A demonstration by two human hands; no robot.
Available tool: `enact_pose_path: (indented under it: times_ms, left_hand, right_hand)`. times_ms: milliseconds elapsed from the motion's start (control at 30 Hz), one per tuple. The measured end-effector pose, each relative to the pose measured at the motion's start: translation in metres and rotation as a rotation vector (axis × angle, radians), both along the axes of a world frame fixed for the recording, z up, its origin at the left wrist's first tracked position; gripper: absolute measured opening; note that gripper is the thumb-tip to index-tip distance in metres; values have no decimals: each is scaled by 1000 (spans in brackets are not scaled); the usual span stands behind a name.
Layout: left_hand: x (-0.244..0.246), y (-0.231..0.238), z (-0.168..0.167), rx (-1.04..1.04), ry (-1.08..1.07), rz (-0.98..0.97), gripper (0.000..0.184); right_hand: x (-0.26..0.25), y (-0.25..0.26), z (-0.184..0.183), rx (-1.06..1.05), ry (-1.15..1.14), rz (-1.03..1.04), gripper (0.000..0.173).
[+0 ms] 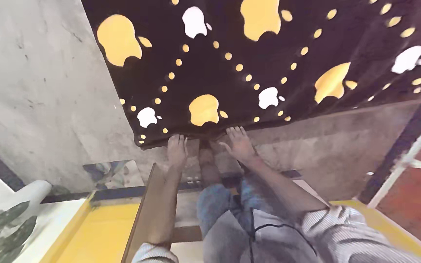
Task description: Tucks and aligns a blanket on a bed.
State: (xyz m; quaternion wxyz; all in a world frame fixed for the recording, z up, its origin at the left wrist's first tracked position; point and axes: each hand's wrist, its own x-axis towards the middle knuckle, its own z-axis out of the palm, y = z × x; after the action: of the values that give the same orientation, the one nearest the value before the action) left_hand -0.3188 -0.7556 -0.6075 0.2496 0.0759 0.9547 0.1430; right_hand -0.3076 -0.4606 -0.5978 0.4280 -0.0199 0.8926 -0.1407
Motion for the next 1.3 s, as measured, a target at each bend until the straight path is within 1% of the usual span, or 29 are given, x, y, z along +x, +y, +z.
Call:
enact_pose_path:
  times_ms: [67, 100, 133, 167, 233, 300, 367, 400, 433, 467, 500, 567, 633, 667, 733, 767, 833, 867, 900, 933, 1033, 1133, 1200, 1233, 1267, 1300]
  left_hand:
    - [-3, 5, 5, -39, -115, -5, 49]
    - [-4, 7, 9, -86, -220, -29, 54]
    - [-8, 8, 6, -124, -306, -56, 59]
    - [-9, 9, 2, -151, -331, -64, 63]
    - [-12, 12, -1, -167, -314, -55, 75]
    - [-14, 13, 7, -181, -355, -54, 83]
    - [-36, 19, 10, -209, -387, -24, 80]
    - [-48, 25, 18, -237, -477, 8, 77]
    - [-63, 34, 26, -268, -578, 52, 72]
    - [-79, 42, 32, -301, -666, 102, 66]
    - [-90, 48, 36, -331, -737, 148, 61]
    - [-101, 55, 42, -374, -801, 189, 56]
    - [-105, 55, 55, -375, -767, 224, 57]
    - [-99, 55, 63, -358, -695, 230, 55]
    - [-76, 55, 77, -232, -506, 205, 42]
    - [-69, 58, 77, -123, -461, 171, 37]
    - [-47, 66, 64, 76, -450, 74, 34]
    - [-36, 69, 53, 140, -426, 5, 36]
    - [-27, 72, 43, 181, -403, -42, 40]
    - [-21, 74, 35, 196, -404, -71, 46]
    - [-8, 78, 21, 151, -433, -138, 57]
    - [-22, 85, 10, 16, -499, -228, 64]
    - [-34, 92, 5, -50, -491, -221, 55]
    - [-39, 95, 6, -59, -498, -203, 51]
    - [-44, 96, 10, -56, -540, -188, 49]
    - [-57, 97, 17, -55, -622, -178, 48]
  right_hand:
    - [-7, -6, -5, 41, -31, -16, 88]
    - [-10, -8, -6, 54, -43, -17, 90]
    - [-15, -10, -8, 62, -52, -17, 93]
    - [-20, -9, -9, 68, -60, -9, 93]
    - [-28, -5, -7, 60, -66, -20, 84]
    - [-26, -8, 5, 45, -53, -54, 68]
    - [-26, -15, 13, 14, 21, -63, 53]
    - [-16, -21, 20, -32, 88, -42, 47]
    - [-5, -28, 25, -105, 157, -11, 46]
    - [1, -37, 26, -185, 177, 20, 46]
    - [4, -45, 25, -231, 111, 49, 49]
    - [2, -59, 16, -204, -14, 83, 59]
    - [-11, -69, 9, -141, -3, 82, 66]
    - [-17, -73, 9, -112, 19, 81, 67]
    - [-23, -83, 11, -71, 59, 26, 60]
    - [-30, -87, 10, -59, 65, -25, 55]
    - [-33, -90, 7, -57, 116, -124, 41]
    - [-31, -90, 5, -67, 137, -149, 36]
    - [-26, -88, 4, -78, 160, -150, 33]
    - [-20, -85, 5, -85, 153, -136, 35]
    - [-10, -72, 2, -113, 13, -73, 51]
    - [-27, -70, -8, -75, -66, -25, 65]
    - [-35, -68, -11, -68, -98, 4, 72]
    - [-40, -66, -9, -76, -110, -3, 69]
    - [-44, -66, -7, -77, -133, -18, 63]
    - [-53, -67, -4, -69, -178, -29, 56]
